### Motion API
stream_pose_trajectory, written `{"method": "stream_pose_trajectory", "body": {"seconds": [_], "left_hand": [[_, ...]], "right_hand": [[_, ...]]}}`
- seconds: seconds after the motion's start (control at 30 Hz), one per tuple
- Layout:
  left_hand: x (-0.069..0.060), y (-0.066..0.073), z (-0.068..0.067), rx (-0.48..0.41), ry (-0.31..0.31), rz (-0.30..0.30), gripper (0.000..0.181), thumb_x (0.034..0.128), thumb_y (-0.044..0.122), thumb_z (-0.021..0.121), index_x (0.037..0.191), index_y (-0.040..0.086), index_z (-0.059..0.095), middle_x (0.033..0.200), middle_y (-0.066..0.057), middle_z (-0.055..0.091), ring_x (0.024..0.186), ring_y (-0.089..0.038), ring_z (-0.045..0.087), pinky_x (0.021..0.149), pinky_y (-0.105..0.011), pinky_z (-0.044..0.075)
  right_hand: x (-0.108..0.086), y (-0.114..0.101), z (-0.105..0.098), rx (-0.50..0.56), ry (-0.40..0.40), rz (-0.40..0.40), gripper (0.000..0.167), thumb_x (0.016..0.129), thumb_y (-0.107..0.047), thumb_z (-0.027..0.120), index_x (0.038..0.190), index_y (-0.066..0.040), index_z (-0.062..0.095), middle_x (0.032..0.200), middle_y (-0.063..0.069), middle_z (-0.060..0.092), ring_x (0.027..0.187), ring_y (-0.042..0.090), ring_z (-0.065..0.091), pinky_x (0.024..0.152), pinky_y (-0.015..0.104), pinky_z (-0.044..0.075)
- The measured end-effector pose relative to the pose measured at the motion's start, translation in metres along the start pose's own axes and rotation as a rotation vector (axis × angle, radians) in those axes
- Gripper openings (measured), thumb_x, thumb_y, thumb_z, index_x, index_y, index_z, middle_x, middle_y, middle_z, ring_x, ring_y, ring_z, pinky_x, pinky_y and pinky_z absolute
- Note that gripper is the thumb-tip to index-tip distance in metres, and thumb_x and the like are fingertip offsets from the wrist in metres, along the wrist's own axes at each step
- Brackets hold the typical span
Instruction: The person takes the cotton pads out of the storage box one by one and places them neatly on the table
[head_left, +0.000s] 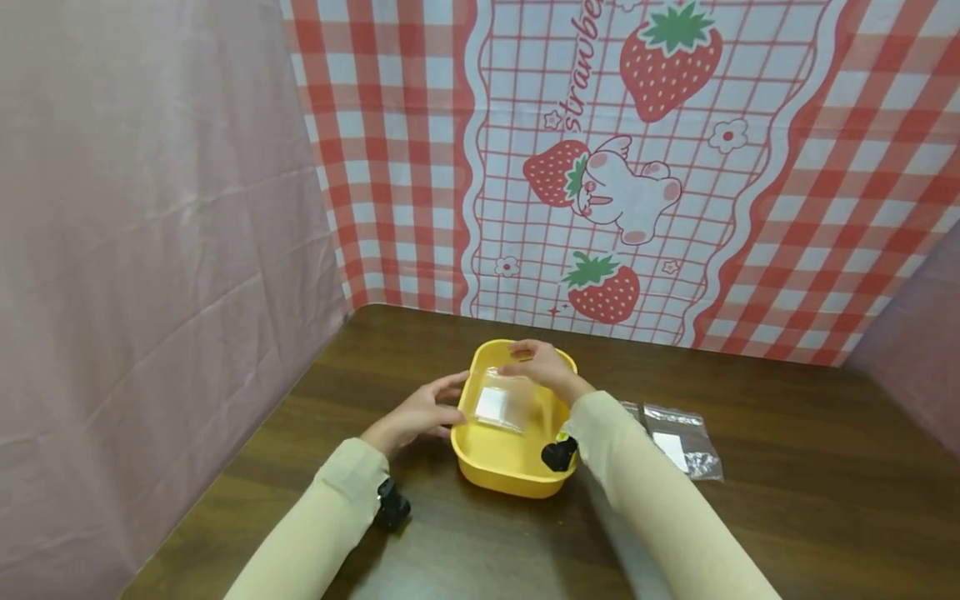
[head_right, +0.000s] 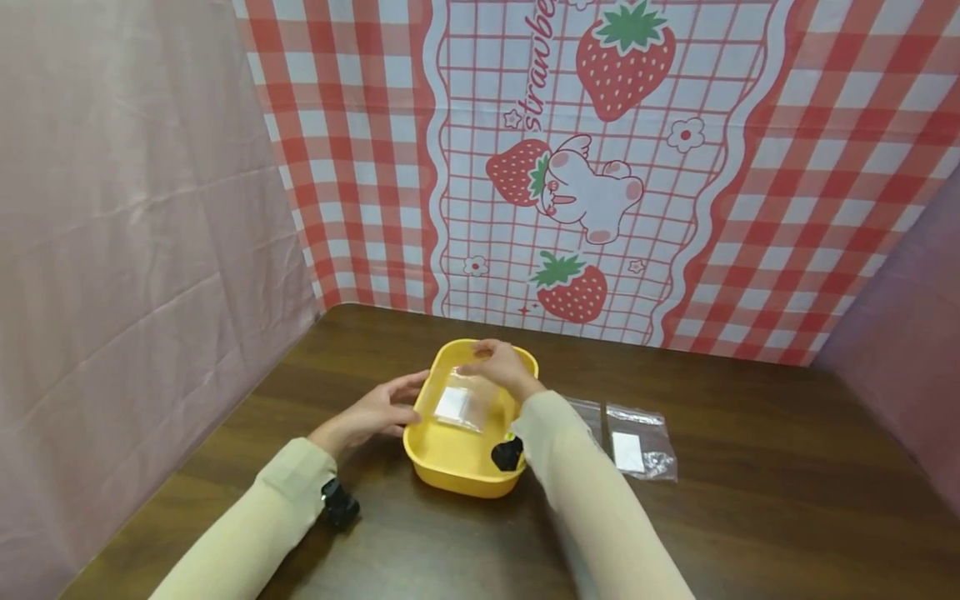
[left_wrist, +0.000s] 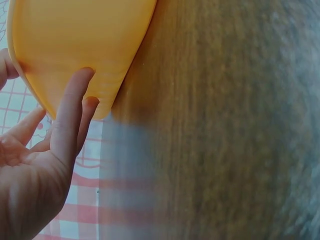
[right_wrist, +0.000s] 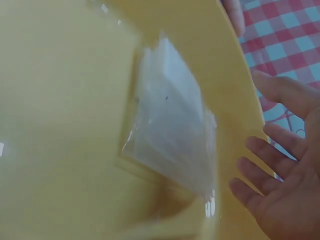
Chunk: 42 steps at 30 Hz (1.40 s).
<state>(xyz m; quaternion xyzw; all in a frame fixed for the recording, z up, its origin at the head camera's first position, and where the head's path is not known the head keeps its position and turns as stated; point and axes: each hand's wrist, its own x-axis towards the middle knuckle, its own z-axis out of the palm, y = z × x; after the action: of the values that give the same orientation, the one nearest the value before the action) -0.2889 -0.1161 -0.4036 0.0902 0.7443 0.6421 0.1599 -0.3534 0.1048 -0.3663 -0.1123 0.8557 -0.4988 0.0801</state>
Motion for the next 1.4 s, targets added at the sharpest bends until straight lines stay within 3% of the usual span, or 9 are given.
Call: {"method": "stream_pose_trajectory", "body": {"seconds": [0.2, 0.47, 0.6, 0.77, 1.03, 1.3, 1.4], "left_hand": [[0.000, -0.001, 0.001, -0.010, 0.000, -0.008, 0.075, 0.0765, 0.000, 0.065, 0.144, 0.014, 0.036, 0.136, -0.023, 0.038, 0.088, -0.025, 0.061, 0.070, -0.039, 0.055], [0.001, -0.001, 0.001, -0.016, -0.013, 0.008, 0.075, 0.0767, 0.000, 0.065, 0.145, 0.013, 0.035, 0.136, -0.024, 0.037, 0.088, -0.025, 0.061, 0.070, -0.040, 0.055], [0.000, 0.000, 0.001, -0.014, -0.013, 0.006, 0.074, 0.0777, 0.000, 0.064, 0.145, 0.014, 0.035, 0.137, -0.023, 0.037, 0.088, -0.025, 0.060, 0.069, -0.039, 0.055], [0.000, 0.001, 0.001, -0.007, -0.004, -0.001, 0.074, 0.0781, 0.000, 0.064, 0.144, 0.015, 0.036, 0.136, -0.022, 0.038, 0.089, -0.025, 0.060, 0.069, -0.039, 0.055], [-0.001, 0.000, 0.002, -0.017, -0.004, -0.005, 0.075, 0.0773, 0.000, 0.065, 0.144, 0.016, 0.036, 0.137, -0.022, 0.037, 0.091, -0.027, 0.060, 0.070, -0.040, 0.055], [0.000, 0.000, 0.003, -0.010, 0.004, -0.003, 0.075, 0.0766, 0.001, 0.065, 0.144, 0.015, 0.035, 0.137, -0.023, 0.038, 0.091, -0.027, 0.059, 0.070, -0.039, 0.055], [0.000, 0.000, 0.002, -0.013, 0.005, -0.001, 0.076, 0.0766, 0.001, 0.065, 0.145, 0.015, 0.035, 0.136, -0.023, 0.038, 0.092, -0.027, 0.059, 0.070, -0.040, 0.055]], "right_hand": [[0.001, 0.011, 0.004, -0.109, -0.150, -0.057, 0.063, 0.078, -0.018, 0.074, 0.129, 0.007, 0.048, 0.128, 0.024, 0.050, 0.117, 0.036, 0.046, 0.100, 0.042, 0.037], [-0.002, 0.014, 0.007, -0.294, -0.361, -0.085, 0.070, 0.072, -0.019, 0.080, 0.131, 0.002, 0.049, 0.133, 0.019, 0.048, 0.122, 0.032, 0.042, 0.104, 0.044, 0.030], [-0.003, 0.013, 0.006, -0.325, -0.421, -0.100, 0.067, 0.069, -0.015, 0.081, 0.128, 0.002, 0.052, 0.130, 0.017, 0.051, 0.116, 0.029, 0.044, 0.103, 0.043, 0.031], [-0.003, 0.012, 0.005, -0.342, -0.417, -0.146, 0.061, 0.068, -0.008, 0.079, 0.124, 0.002, 0.055, 0.126, 0.017, 0.054, 0.115, 0.028, 0.046, 0.103, 0.042, 0.032], [0.002, 0.014, 0.001, -0.341, -0.385, -0.139, 0.061, 0.071, -0.007, 0.078, 0.126, 0.001, 0.055, 0.127, 0.015, 0.054, 0.119, 0.029, 0.045, 0.104, 0.044, 0.030], [0.002, 0.006, -0.009, -0.337, -0.320, -0.226, 0.058, 0.071, -0.007, 0.078, 0.124, 0.003, 0.056, 0.121, 0.015, 0.059, 0.106, 0.024, 0.052, 0.098, 0.040, 0.037], [0.001, 0.001, -0.014, -0.325, -0.307, -0.212, 0.058, 0.071, -0.008, 0.078, 0.125, 0.001, 0.057, 0.122, 0.014, 0.058, 0.106, 0.023, 0.051, 0.096, 0.038, 0.038]]}}
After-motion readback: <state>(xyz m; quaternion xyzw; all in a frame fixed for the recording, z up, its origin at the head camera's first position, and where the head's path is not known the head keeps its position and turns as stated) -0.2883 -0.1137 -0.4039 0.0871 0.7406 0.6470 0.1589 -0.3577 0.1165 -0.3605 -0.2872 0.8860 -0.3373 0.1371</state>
